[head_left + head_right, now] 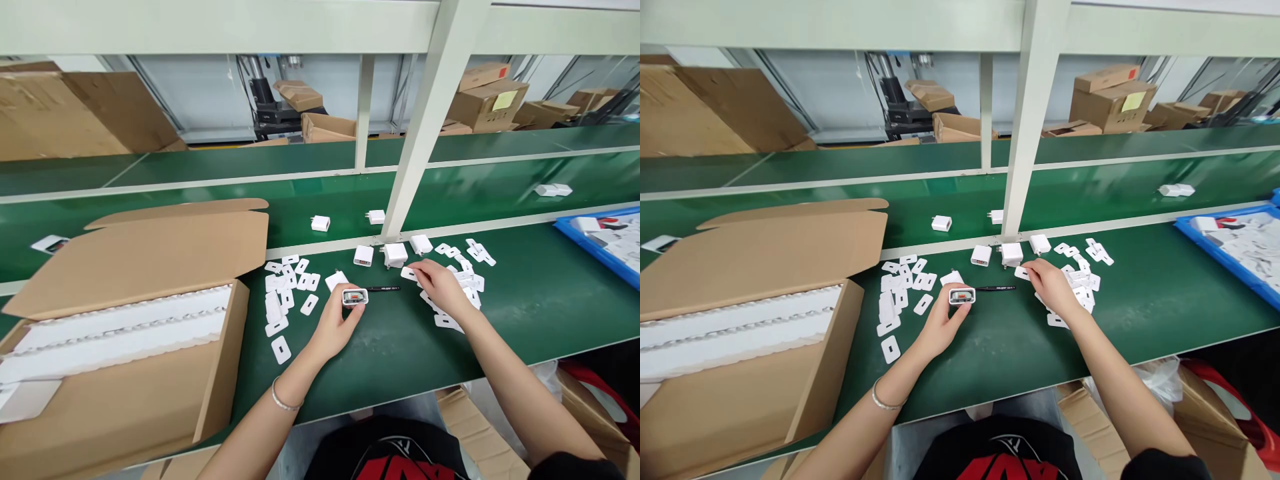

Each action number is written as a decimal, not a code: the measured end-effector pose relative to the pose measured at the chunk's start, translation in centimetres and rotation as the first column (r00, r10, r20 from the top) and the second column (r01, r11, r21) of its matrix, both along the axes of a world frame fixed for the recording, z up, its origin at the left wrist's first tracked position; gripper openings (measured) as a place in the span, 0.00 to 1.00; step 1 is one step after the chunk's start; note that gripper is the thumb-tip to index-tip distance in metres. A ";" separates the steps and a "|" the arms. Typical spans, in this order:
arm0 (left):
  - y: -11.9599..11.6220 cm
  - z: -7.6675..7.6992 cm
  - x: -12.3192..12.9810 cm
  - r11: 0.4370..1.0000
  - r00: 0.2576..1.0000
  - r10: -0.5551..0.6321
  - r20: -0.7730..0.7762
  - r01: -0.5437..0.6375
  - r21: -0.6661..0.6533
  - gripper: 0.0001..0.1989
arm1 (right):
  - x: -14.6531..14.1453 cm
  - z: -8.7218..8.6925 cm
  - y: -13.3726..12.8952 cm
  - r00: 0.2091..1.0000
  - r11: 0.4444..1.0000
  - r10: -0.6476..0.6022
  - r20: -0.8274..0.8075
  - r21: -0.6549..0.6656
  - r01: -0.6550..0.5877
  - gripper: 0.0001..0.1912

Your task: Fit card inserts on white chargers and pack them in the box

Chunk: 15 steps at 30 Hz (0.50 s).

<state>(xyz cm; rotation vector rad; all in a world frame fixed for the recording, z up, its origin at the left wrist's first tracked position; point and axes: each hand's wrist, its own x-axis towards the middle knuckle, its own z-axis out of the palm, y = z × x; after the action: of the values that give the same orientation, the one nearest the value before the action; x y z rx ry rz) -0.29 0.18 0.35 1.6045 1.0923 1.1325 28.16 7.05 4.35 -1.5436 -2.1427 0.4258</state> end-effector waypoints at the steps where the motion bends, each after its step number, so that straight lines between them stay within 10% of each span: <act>1: 0.0 0.0 -0.1 1.000 1.000 -0.007 0.017 0.007 -0.003 0.15 | -0.7 0.6 -0.9 0.993 1.000 0.002 -0.120 -0.002 -0.002 0.19; 5: -0.3 0.2 -0.2 0.998 0.997 -0.052 0.057 0.051 0.026 0.18 | -4.8 2.8 -4.1 0.889 0.982 0.080 -0.450 -0.120 -0.149 0.16; 15: -0.5 0.5 0.1 0.990 0.999 -0.031 0.015 0.028 0.142 0.16 | -10.4 2.2 -5.2 0.814 0.953 0.185 -0.551 -0.100 -0.285 0.10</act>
<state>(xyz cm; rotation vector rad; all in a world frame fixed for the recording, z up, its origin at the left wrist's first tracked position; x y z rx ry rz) -0.16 -0.29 0.83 1.7118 0.9927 1.2246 17.78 1.83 6.57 -1.0612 -1.8758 1.0315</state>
